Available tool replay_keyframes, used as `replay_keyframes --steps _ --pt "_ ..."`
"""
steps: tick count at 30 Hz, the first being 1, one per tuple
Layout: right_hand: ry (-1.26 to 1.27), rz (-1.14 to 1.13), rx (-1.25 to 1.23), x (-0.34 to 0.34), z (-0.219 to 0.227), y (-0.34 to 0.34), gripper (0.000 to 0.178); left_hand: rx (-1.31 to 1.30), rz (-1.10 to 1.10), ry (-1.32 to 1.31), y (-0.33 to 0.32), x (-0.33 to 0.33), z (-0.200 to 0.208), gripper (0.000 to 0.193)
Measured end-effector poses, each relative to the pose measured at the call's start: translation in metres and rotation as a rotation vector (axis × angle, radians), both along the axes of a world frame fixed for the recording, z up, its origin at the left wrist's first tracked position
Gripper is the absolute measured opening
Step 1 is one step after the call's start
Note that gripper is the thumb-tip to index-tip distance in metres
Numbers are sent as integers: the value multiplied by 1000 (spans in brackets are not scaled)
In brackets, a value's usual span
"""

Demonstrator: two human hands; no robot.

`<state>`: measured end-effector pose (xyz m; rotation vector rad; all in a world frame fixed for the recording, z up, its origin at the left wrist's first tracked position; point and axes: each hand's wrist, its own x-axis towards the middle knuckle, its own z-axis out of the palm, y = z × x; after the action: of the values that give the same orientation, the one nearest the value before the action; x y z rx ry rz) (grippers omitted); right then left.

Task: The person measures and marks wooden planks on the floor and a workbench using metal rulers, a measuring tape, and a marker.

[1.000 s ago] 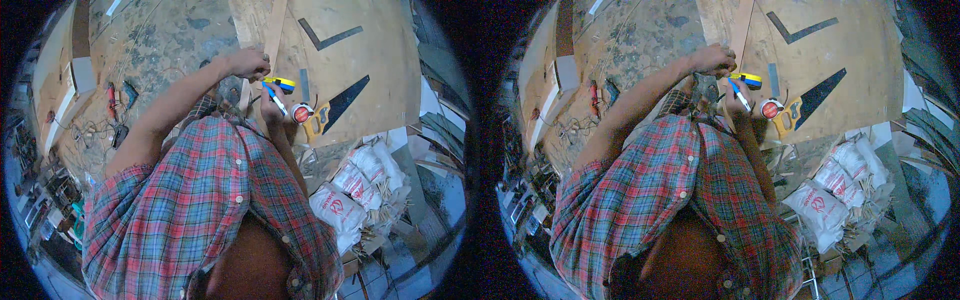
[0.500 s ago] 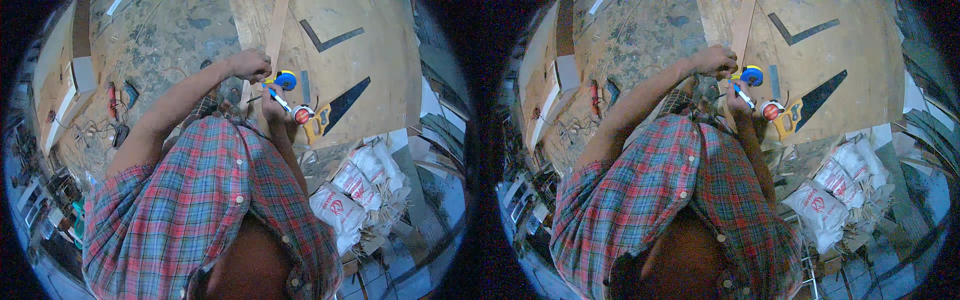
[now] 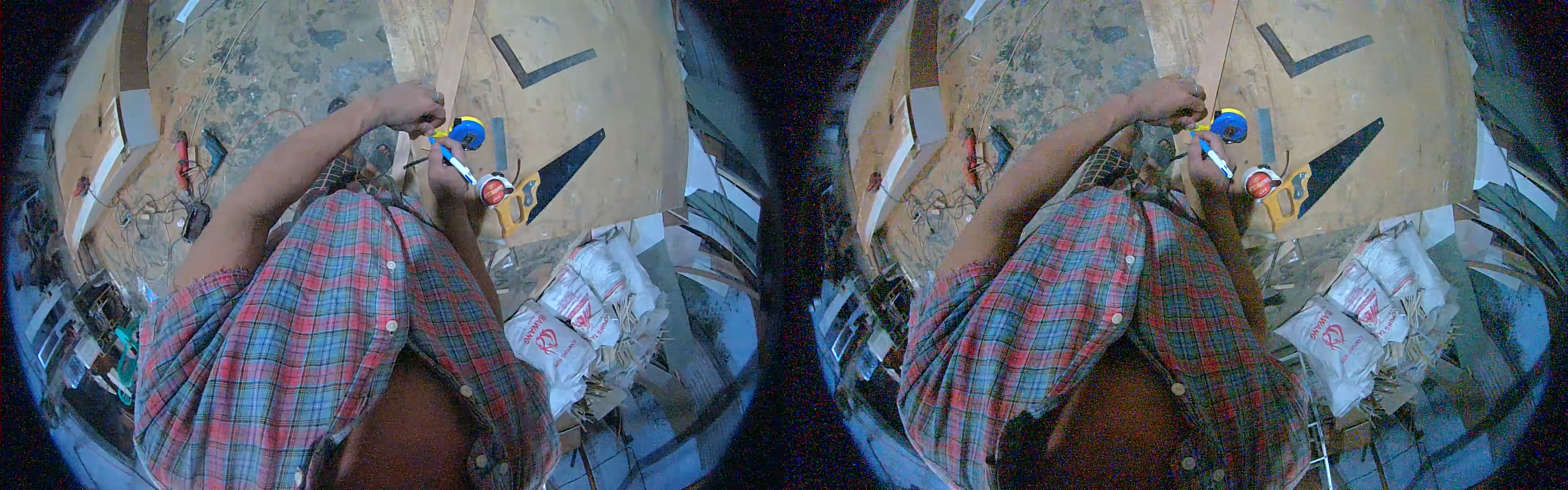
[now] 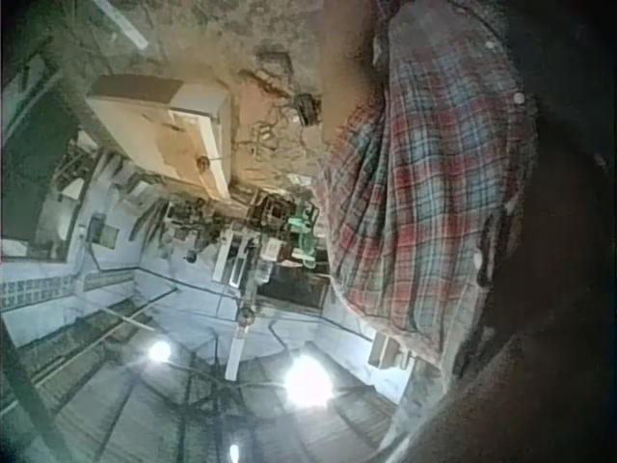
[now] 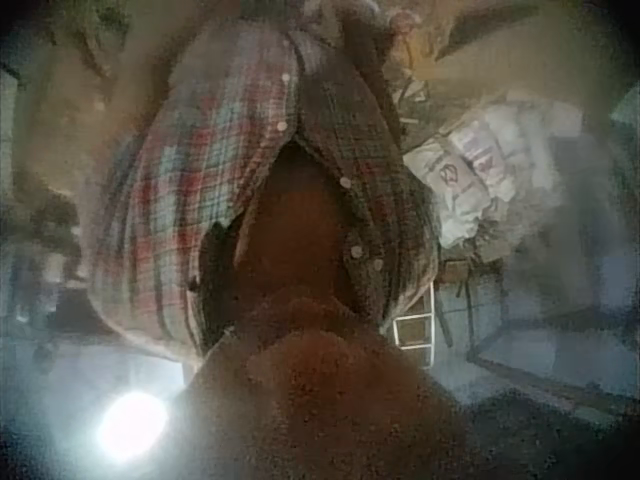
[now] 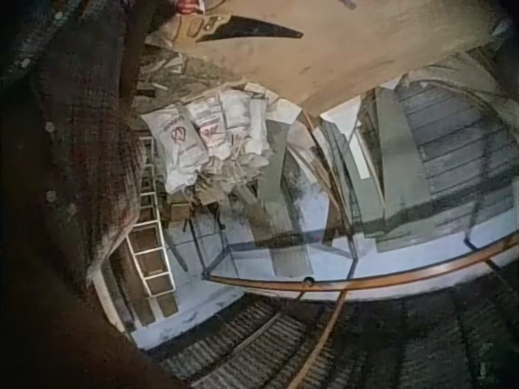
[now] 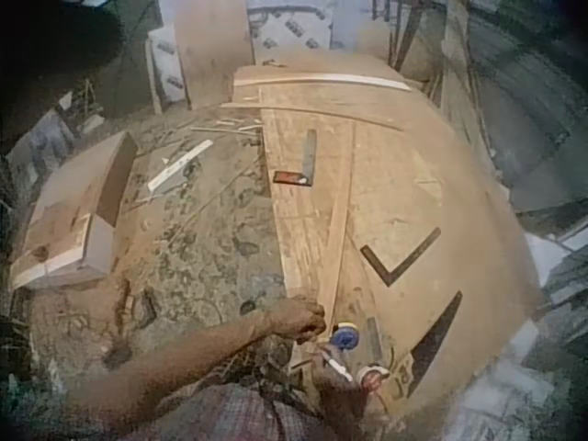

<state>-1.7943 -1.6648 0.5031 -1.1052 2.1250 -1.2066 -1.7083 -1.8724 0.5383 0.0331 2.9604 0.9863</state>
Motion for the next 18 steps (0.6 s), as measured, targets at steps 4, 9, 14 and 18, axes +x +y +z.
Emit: replay_keyframes --steps 4,9,14,18 --pt "-7 -3 -24 0 4 -1 18 -47 -12 -56 1 -1 0 19" --pt "-1 7 16 0 9 -1 18 -8 -13 -1 0 0 -2 18" --pt "96 -18 -8 -1 4 -1 17 -5 2 31 0 0 -4 19" --pt "65 -1 -14 -2 2 0 17 -13 4 7 1 -1 -5 19"
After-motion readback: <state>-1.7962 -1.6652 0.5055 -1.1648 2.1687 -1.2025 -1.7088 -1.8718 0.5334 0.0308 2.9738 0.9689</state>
